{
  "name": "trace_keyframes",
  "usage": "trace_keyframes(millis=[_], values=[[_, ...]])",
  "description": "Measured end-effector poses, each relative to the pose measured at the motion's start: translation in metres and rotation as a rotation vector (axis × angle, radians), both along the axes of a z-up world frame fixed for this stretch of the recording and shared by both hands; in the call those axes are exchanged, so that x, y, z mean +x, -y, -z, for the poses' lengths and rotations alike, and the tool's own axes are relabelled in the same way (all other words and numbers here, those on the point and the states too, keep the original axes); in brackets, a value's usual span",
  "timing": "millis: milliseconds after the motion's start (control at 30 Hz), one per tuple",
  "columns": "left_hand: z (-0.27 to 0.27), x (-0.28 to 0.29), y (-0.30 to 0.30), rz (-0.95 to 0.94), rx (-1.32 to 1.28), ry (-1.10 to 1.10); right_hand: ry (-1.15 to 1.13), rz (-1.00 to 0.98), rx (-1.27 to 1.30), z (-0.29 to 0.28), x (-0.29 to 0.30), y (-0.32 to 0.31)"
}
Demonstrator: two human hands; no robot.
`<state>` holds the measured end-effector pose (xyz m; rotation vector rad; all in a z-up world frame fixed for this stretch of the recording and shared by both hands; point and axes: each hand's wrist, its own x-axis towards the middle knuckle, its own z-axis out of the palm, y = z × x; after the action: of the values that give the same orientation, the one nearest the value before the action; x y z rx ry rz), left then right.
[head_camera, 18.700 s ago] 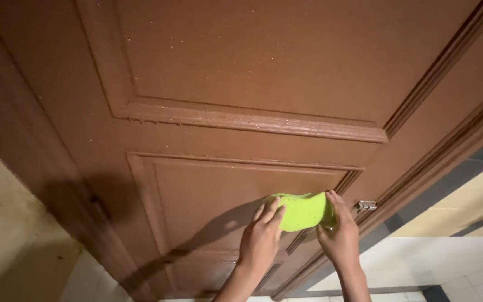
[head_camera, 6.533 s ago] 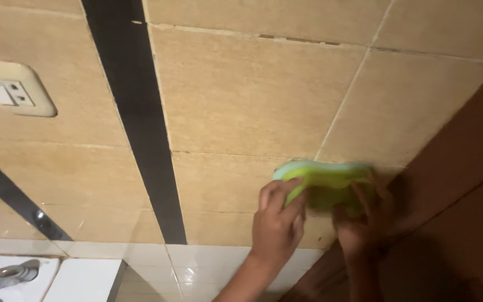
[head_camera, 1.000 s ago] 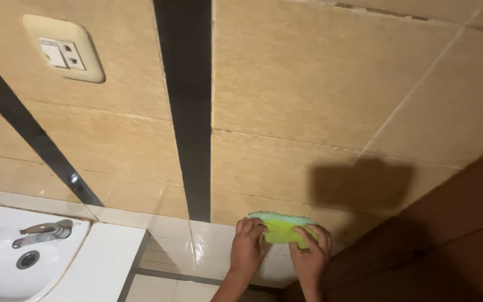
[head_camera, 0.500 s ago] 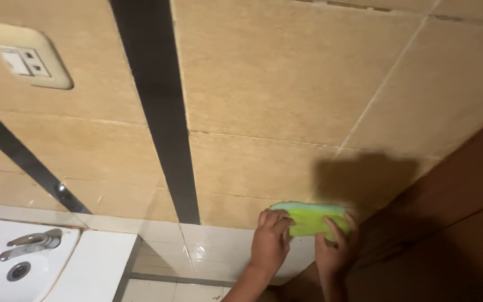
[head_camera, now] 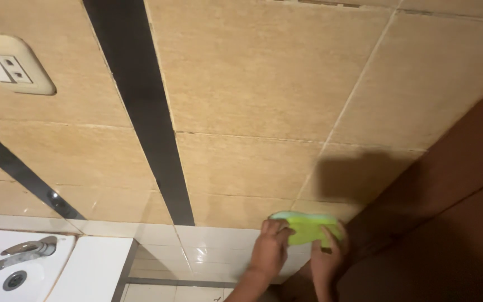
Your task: The person wipes a brown door and adjacent beige tiled walls with a green sponge. They rinse the sponge in a white sink and continue wiping the wall tiles in vertical strokes.
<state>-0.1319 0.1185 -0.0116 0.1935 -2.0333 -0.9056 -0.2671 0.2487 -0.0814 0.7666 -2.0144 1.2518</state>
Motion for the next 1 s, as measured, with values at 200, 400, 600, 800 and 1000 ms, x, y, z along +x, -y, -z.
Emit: trace_keyframes(millis=[200,400,600,800,1000], values=[[-0.05,-0.017,-0.019,0.013,0.003,-0.045,-0.203,0.272,0.201,-0.075,0.003,-0.009],[-0.019,-0.021,-0.017,0.002,-0.015,0.063,-0.018,0.055,-0.058,-0.017,-0.007,0.0],[0.024,-0.017,-0.013,-0.06,-0.01,0.193,0.017,0.112,0.194,-0.014,0.024,-0.007],[0.026,0.016,-0.005,-0.129,0.145,0.314,0.061,0.027,0.226,0.011,0.041,-0.003],[0.039,0.059,0.001,-0.322,0.229,0.425,0.131,-0.142,0.296,0.011,0.075,0.011]])
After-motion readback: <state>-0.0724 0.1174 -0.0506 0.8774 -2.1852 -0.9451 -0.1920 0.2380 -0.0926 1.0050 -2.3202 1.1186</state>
